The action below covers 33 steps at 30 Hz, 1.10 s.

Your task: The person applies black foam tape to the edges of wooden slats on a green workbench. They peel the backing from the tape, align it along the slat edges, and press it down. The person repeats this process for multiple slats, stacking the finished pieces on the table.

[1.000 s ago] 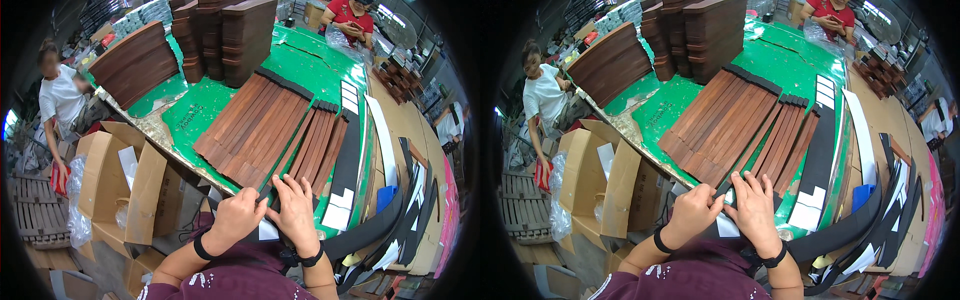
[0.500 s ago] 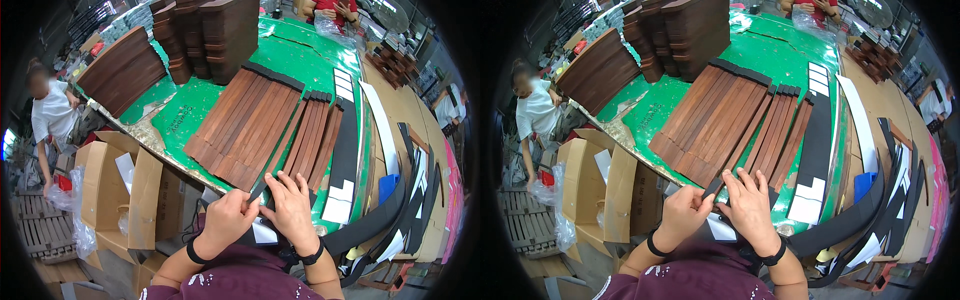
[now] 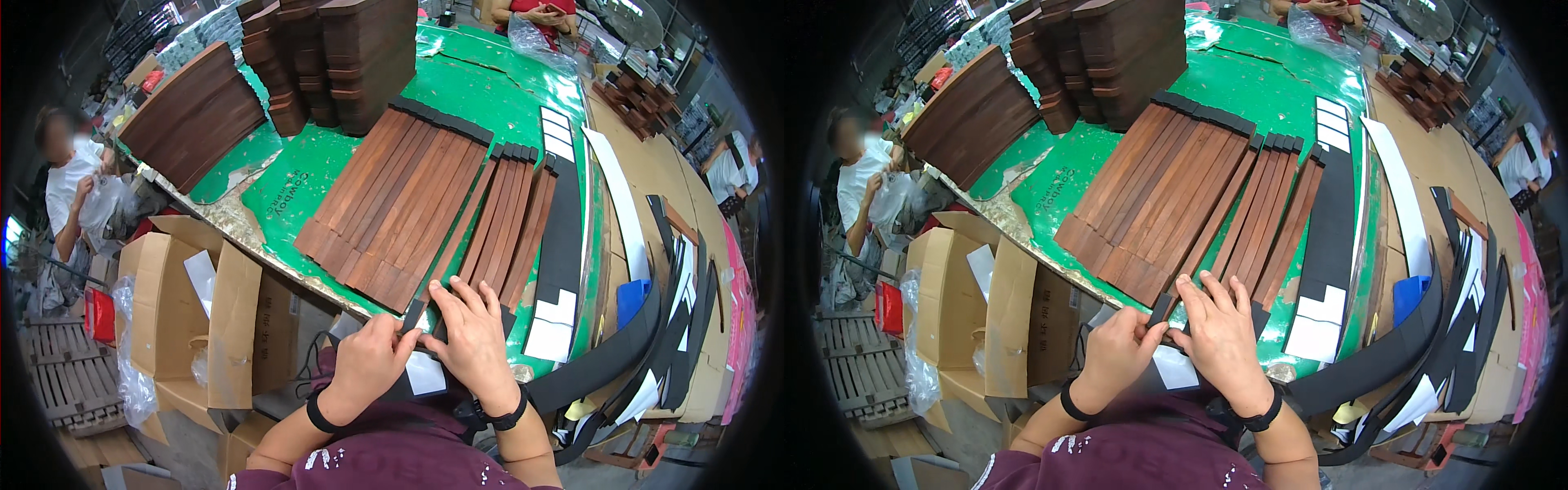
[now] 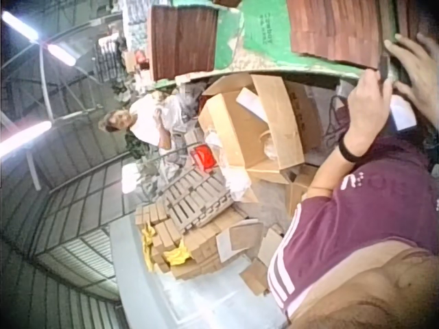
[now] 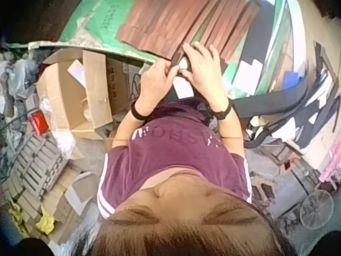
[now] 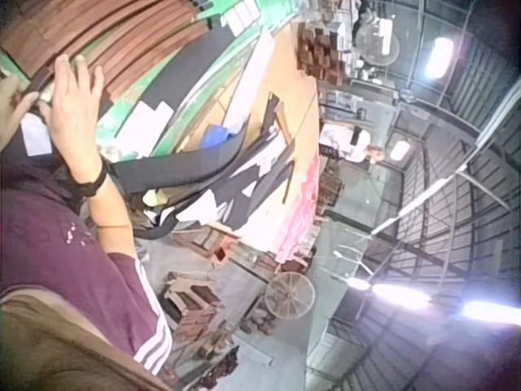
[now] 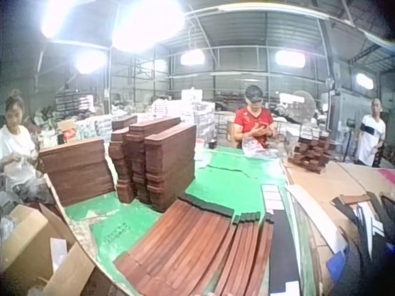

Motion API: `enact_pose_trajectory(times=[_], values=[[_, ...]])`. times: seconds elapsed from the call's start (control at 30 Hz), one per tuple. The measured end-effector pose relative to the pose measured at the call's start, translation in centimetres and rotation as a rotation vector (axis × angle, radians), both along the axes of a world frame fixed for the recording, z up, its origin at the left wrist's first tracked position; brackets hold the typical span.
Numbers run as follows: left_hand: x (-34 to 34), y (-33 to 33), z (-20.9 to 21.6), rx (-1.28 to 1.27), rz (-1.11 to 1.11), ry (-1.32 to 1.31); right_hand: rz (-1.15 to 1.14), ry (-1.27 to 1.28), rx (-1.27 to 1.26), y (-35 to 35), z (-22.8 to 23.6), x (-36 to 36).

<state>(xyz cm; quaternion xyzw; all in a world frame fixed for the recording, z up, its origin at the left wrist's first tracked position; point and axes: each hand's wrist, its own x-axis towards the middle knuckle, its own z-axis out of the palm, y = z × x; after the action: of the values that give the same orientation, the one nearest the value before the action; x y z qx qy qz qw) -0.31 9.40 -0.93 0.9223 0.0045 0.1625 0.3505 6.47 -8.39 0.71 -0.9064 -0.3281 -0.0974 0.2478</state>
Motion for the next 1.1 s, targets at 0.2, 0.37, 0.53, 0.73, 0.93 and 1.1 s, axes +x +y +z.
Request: enact_pose_trajectory(times=[0.2,0.37,0.53,0.73,0.93,1.1], values=[[-0.15,-0.06,-0.24,-0.032,-0.001,-0.007,0.002,0.009,0.01,0.04,0.03,-0.04],[-0.12,-0.03,-0.41,0.037,-0.006,-0.025,0.004,0.015,0.013,0.01,0.01,0.0],[-0.06,-0.19,-0.28,0.014,0.004,-0.023,0.006,0.007,0.004,0.04,-0.01,0.01],[0.02,-0.29,-0.12,0.029,-0.004,-0.016,0.004,-0.001,0.005,0.0,0.01,0.03],[0.02,-0.42,-0.22,0.059,0.004,-0.017,0.014,0.002,0.01,-0.01,-0.03,-0.01],[0.22,-0.64,-0.37,0.099,0.018,-0.034,0.021,-0.007,-0.002,-0.07,0.06,0.04]])
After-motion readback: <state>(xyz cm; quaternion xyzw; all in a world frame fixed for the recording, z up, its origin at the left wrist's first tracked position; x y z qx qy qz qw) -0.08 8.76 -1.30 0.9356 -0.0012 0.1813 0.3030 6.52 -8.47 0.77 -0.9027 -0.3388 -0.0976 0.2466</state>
